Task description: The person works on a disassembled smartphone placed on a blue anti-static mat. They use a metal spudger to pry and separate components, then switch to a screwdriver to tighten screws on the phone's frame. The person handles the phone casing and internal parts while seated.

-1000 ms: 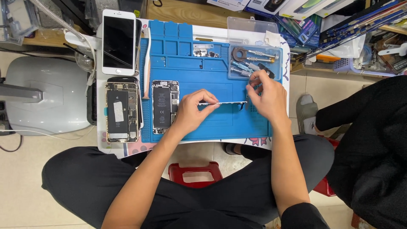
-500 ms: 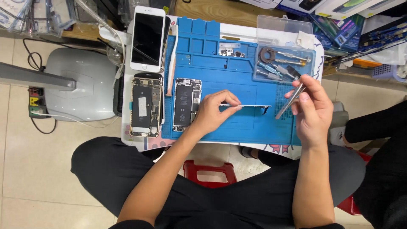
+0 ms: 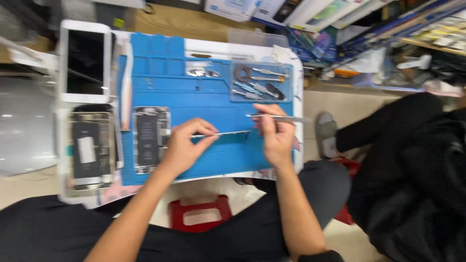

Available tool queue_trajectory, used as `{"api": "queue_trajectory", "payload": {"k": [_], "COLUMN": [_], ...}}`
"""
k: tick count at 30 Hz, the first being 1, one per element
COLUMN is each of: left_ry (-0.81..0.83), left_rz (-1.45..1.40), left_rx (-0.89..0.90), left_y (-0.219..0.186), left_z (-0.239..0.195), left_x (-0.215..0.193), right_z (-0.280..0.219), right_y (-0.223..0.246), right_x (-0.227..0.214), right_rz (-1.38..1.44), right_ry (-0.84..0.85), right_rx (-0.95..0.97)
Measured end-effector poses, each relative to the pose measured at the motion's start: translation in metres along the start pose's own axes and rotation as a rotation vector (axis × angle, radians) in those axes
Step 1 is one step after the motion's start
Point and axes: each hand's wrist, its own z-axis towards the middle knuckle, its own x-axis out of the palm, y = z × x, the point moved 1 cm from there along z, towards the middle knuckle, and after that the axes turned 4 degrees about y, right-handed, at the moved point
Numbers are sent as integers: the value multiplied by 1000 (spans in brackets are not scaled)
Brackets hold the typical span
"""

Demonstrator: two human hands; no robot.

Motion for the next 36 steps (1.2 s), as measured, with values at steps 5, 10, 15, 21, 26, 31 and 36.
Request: {"api": "queue_trajectory", "payload": {"k": [5, 10, 15, 21, 26, 31, 36], "left_ry": [-6, -7, 8, 7, 15, 4, 5], "left_rz": [30, 34, 22, 39, 45, 50, 47], "left_rx": [-15, -29, -59, -61, -13, -4, -14], "left_y": [-9, -13, -13, -20, -12, -13, -14], "left_z": [7, 2, -2, -2, 2, 5, 5], "left_x": [3, 2, 1, 1, 1, 1, 0], "right_z": [4, -4, -7, -5, -10, -6, -6], "right_y": [18, 12, 1, 24, 6, 11, 15], "right_x": [8, 15, 19, 27, 28, 31, 34], "right_rz": [-117, -95, -103, -133, -104, -114, -104], "right_ry": [16, 1, 113, 135, 91, 93, 97], "right_rx": [-8, 84, 85, 135, 122, 100, 117]}}
